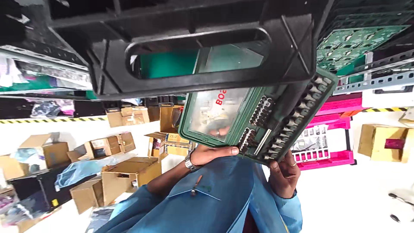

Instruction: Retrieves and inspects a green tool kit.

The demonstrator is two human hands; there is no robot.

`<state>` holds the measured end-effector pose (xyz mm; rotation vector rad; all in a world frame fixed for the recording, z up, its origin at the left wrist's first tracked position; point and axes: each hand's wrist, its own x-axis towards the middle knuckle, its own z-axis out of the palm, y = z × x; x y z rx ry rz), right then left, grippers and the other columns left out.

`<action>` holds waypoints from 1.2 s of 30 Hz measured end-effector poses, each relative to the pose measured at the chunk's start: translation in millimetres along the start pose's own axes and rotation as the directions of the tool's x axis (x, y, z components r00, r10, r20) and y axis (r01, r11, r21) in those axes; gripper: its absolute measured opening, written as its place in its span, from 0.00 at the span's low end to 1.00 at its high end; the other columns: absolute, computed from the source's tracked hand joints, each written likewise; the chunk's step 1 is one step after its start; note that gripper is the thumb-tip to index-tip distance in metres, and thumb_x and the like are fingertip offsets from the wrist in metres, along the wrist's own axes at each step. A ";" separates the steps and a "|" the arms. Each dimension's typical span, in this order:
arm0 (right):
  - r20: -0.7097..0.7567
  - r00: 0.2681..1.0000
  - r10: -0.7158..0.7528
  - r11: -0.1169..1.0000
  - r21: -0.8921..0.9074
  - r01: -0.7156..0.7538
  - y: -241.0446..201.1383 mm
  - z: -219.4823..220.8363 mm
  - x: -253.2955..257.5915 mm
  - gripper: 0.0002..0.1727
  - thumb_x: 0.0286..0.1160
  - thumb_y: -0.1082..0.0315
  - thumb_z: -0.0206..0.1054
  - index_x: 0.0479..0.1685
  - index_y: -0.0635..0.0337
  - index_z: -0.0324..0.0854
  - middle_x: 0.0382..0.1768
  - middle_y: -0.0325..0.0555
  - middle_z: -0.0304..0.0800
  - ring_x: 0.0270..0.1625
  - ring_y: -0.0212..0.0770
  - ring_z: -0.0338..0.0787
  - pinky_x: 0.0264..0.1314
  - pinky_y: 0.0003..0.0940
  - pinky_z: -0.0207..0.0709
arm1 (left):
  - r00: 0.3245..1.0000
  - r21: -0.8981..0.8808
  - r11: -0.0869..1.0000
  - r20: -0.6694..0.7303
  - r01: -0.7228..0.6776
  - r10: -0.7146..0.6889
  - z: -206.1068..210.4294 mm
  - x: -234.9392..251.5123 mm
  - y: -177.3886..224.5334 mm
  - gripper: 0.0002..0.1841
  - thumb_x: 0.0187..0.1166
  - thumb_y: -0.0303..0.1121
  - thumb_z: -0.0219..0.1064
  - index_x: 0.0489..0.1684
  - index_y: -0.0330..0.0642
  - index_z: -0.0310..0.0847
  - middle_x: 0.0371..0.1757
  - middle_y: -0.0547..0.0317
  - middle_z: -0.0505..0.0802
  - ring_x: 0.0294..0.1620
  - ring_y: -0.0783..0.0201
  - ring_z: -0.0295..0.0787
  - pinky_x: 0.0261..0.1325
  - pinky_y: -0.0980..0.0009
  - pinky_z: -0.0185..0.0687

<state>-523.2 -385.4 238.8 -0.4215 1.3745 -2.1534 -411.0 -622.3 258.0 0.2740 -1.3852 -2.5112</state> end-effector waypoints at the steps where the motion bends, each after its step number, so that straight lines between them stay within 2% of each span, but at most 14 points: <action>1: 0.009 1.000 0.000 1.000 -0.003 0.000 -2.6 -1.5 -1.8 0.35 0.78 0.71 0.72 0.86 0.60 0.67 0.73 0.46 0.86 0.65 0.40 0.91 0.69 0.37 0.88 | 1.000 -0.005 1.000 0.002 0.002 -0.002 2.9 -1.9 0.4 0.23 0.74 0.20 0.73 0.68 0.47 0.83 0.65 0.64 0.92 0.65 0.67 0.89 0.74 0.64 0.83; 8: 0.025 1.000 0.017 0.999 -0.028 -0.017 -27.0 -13.9 -17.9 0.35 0.78 0.70 0.73 0.85 0.62 0.67 0.72 0.45 0.87 0.65 0.38 0.91 0.68 0.35 0.87 | 1.000 -0.039 0.999 -0.023 0.014 -0.015 33.4 -16.9 0.4 0.23 0.74 0.20 0.73 0.69 0.46 0.82 0.64 0.64 0.92 0.65 0.68 0.89 0.73 0.64 0.84; 12: 0.048 0.998 0.043 0.999 -0.029 -0.041 -44.4 -25.1 -27.2 0.36 0.78 0.69 0.73 0.86 0.64 0.66 0.73 0.46 0.86 0.67 0.39 0.90 0.72 0.36 0.85 | 0.997 -0.075 0.997 -0.068 0.025 -0.030 56.8 -27.8 -1.7 0.23 0.74 0.20 0.72 0.68 0.46 0.83 0.63 0.64 0.93 0.64 0.68 0.89 0.72 0.65 0.84; 19: 0.103 0.993 0.060 0.997 -0.061 -0.054 -69.8 -49.8 -38.3 0.35 0.76 0.68 0.74 0.85 0.61 0.69 0.72 0.44 0.87 0.67 0.39 0.90 0.72 0.36 0.85 | 0.994 -0.087 0.996 -0.110 -0.018 0.009 91.9 -43.0 -13.5 0.23 0.74 0.20 0.73 0.68 0.46 0.82 0.63 0.64 0.93 0.64 0.69 0.89 0.72 0.65 0.84; 28: 0.162 0.985 0.066 0.996 -0.074 -0.055 -81.1 -72.6 -42.6 0.35 0.76 0.64 0.75 0.83 0.63 0.70 0.70 0.43 0.89 0.66 0.37 0.91 0.72 0.35 0.85 | 0.981 -0.130 0.990 -0.191 -0.051 0.025 123.0 -59.2 -29.9 0.22 0.74 0.21 0.73 0.67 0.47 0.84 0.61 0.64 0.94 0.63 0.68 0.91 0.71 0.65 0.86; 36: 0.199 0.977 0.076 0.996 -0.064 -0.064 -84.8 -80.8 -44.9 0.34 0.77 0.64 0.74 0.82 0.65 0.70 0.70 0.44 0.88 0.67 0.37 0.90 0.73 0.36 0.84 | 0.978 -0.138 0.989 -0.206 -0.053 0.023 134.8 -70.6 -34.9 0.22 0.75 0.20 0.72 0.67 0.46 0.84 0.61 0.64 0.94 0.63 0.69 0.90 0.71 0.65 0.86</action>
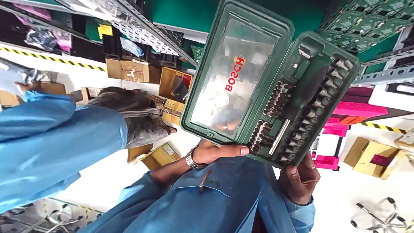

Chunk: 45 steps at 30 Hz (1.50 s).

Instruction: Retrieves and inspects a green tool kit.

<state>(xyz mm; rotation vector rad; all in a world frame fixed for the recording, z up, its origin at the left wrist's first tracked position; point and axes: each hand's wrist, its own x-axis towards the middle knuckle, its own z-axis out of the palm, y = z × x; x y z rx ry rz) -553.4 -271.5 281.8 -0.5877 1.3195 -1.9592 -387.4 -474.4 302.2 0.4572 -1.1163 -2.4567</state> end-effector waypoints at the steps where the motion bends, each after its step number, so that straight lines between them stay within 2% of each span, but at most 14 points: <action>1: 0.003 1.000 0.002 1.000 0.000 -0.002 0.0 -0.7 -0.4 0.34 0.77 0.64 0.74 0.82 0.65 0.70 0.70 0.44 0.88 0.67 0.37 0.90 0.73 0.35 0.84 | 1.000 -0.005 1.000 0.003 0.001 -0.001 0.4 -0.4 -0.1 0.22 0.75 0.20 0.71 0.68 0.46 0.83 0.61 0.64 0.94 0.63 0.68 0.90 0.71 0.65 0.86; 8: 0.005 1.000 -0.015 1.000 -0.007 0.015 -0.5 -1.1 0.3 0.33 0.77 0.64 0.75 0.81 0.63 0.73 0.71 0.44 0.88 0.67 0.37 0.90 0.73 0.34 0.85 | 0.999 -0.009 0.999 0.008 -0.033 0.033 2.0 0.0 -0.3 0.21 0.74 0.19 0.71 0.66 0.47 0.84 0.60 0.65 0.94 0.62 0.69 0.91 0.69 0.66 0.87; 17: -0.006 0.999 -0.034 0.999 0.000 0.034 -0.6 -0.9 5.8 0.33 0.76 0.63 0.75 0.81 0.62 0.73 0.71 0.43 0.88 0.67 0.37 0.90 0.72 0.35 0.85 | 1.000 -0.036 0.999 -0.024 0.004 -0.005 3.7 4.4 1.8 0.20 0.74 0.20 0.72 0.63 0.48 0.86 0.58 0.64 0.95 0.60 0.68 0.92 0.67 0.65 0.88; 33: -0.022 0.999 -0.040 0.999 -0.010 0.039 -2.5 2.0 23.3 0.32 0.76 0.61 0.76 0.79 0.62 0.75 0.70 0.43 0.89 0.66 0.37 0.91 0.71 0.34 0.86 | 1.000 -0.055 0.998 0.019 -0.022 0.023 -0.8 22.0 7.1 0.20 0.75 0.19 0.71 0.65 0.48 0.85 0.59 0.65 0.94 0.59 0.69 0.92 0.66 0.66 0.89; 45: -0.016 0.999 -0.038 0.999 -0.010 0.038 -0.3 6.3 40.1 0.34 0.75 0.60 0.76 0.79 0.65 0.74 0.68 0.44 0.90 0.65 0.38 0.92 0.69 0.35 0.87 | 1.000 -0.113 0.993 -0.010 0.024 -0.025 -6.9 34.3 14.6 0.18 0.76 0.20 0.71 0.63 0.44 0.85 0.57 0.59 0.95 0.57 0.63 0.94 0.60 0.61 0.93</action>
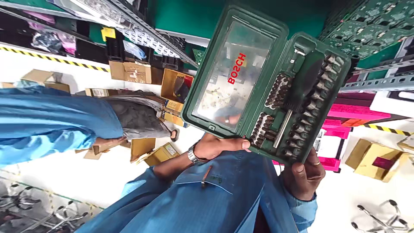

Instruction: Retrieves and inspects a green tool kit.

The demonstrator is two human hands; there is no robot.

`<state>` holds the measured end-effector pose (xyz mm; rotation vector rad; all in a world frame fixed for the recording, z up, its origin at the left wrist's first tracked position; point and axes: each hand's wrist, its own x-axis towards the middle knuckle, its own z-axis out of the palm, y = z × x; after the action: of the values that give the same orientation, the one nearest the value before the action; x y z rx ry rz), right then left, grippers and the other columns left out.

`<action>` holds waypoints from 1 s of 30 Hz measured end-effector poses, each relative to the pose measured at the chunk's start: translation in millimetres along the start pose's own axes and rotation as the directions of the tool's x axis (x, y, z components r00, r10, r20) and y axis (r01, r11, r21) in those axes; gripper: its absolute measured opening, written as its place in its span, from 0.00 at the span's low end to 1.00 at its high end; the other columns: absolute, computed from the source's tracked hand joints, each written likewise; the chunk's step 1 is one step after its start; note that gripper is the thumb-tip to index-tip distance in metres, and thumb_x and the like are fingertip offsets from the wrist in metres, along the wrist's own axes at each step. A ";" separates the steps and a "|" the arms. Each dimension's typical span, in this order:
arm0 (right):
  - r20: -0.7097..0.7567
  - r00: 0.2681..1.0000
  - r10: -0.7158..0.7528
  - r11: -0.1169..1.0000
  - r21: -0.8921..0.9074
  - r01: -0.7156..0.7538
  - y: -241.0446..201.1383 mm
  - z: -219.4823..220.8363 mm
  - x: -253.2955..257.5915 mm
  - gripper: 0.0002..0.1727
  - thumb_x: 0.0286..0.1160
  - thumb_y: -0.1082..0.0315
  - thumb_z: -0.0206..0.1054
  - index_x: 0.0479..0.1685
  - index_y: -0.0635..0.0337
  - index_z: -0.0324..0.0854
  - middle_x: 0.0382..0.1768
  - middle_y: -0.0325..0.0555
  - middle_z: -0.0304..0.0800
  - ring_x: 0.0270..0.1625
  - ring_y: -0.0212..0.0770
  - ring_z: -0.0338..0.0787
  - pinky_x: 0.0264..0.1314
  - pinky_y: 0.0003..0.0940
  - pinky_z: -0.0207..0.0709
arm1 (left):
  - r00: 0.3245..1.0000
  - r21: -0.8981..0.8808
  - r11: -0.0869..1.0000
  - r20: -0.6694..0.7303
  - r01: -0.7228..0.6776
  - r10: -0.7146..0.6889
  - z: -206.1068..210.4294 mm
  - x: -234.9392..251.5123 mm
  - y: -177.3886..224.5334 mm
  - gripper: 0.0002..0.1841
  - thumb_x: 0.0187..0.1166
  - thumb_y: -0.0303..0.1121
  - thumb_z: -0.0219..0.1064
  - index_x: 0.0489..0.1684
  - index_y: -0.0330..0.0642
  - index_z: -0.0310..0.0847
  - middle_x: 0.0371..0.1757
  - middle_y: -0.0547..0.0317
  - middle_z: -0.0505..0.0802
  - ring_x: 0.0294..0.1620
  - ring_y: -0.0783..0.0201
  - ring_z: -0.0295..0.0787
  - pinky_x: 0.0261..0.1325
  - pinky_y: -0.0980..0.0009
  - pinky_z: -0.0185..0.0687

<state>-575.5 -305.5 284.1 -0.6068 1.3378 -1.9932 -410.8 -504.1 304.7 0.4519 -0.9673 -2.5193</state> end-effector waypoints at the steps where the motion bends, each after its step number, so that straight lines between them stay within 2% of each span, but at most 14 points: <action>1: -0.004 1.000 -0.002 1.000 0.001 0.002 0.4 0.6 1.5 0.34 0.75 0.60 0.76 0.79 0.65 0.74 0.67 0.44 0.91 0.64 0.38 0.92 0.69 0.35 0.87 | 1.000 0.002 1.000 -0.001 0.005 -0.005 -0.3 1.3 1.3 0.18 0.76 0.20 0.71 0.63 0.44 0.85 0.57 0.59 0.95 0.57 0.63 0.94 0.60 0.62 0.93; 6: 0.003 1.000 -0.012 1.000 0.008 0.012 3.0 2.7 8.3 0.33 0.76 0.61 0.76 0.79 0.66 0.74 0.67 0.44 0.90 0.64 0.37 0.92 0.70 0.35 0.87 | 1.000 -0.007 1.000 0.005 0.027 -0.027 -2.9 7.8 7.1 0.18 0.76 0.20 0.70 0.63 0.44 0.85 0.57 0.59 0.95 0.56 0.63 0.94 0.60 0.61 0.94; 13: 0.002 1.000 0.002 1.000 0.005 -0.002 6.5 5.6 16.7 0.34 0.76 0.62 0.75 0.79 0.68 0.72 0.66 0.46 0.91 0.58 0.38 0.94 0.56 0.33 0.92 | 0.999 -0.020 0.999 -0.002 0.048 -0.048 -7.6 16.1 14.1 0.18 0.76 0.20 0.70 0.63 0.44 0.84 0.57 0.59 0.95 0.56 0.62 0.94 0.58 0.61 0.94; 16: 0.002 1.000 -0.002 1.000 0.015 0.002 7.7 7.4 20.1 0.34 0.76 0.63 0.75 0.79 0.68 0.72 0.66 0.46 0.91 0.60 0.38 0.94 0.60 0.34 0.91 | 0.998 -0.023 0.998 -0.009 0.055 -0.055 -10.0 18.8 15.5 0.18 0.76 0.20 0.70 0.64 0.44 0.84 0.57 0.59 0.95 0.55 0.62 0.95 0.58 0.61 0.94; 26: -0.016 1.000 -0.020 0.999 0.034 0.021 16.0 9.8 27.1 0.32 0.77 0.64 0.74 0.80 0.68 0.72 0.67 0.47 0.90 0.62 0.39 0.93 0.63 0.35 0.90 | 0.997 -0.028 0.997 -0.023 0.073 -0.074 -15.1 28.9 18.5 0.19 0.75 0.20 0.70 0.63 0.44 0.84 0.56 0.58 0.95 0.54 0.61 0.95 0.56 0.61 0.94; 30: -0.040 0.999 0.023 1.000 0.021 -0.022 24.4 7.0 34.6 0.36 0.77 0.64 0.75 0.82 0.72 0.68 0.69 0.50 0.89 0.59 0.40 0.94 0.56 0.35 0.93 | 0.993 -0.036 0.995 -0.067 0.098 -0.100 -22.5 38.0 13.5 0.20 0.74 0.20 0.72 0.64 0.43 0.84 0.56 0.55 0.95 0.54 0.59 0.95 0.57 0.59 0.94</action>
<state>-587.8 -341.8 264.7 -0.5422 1.3402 -2.0084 -430.6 -544.0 292.3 0.5861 -0.8975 -2.5850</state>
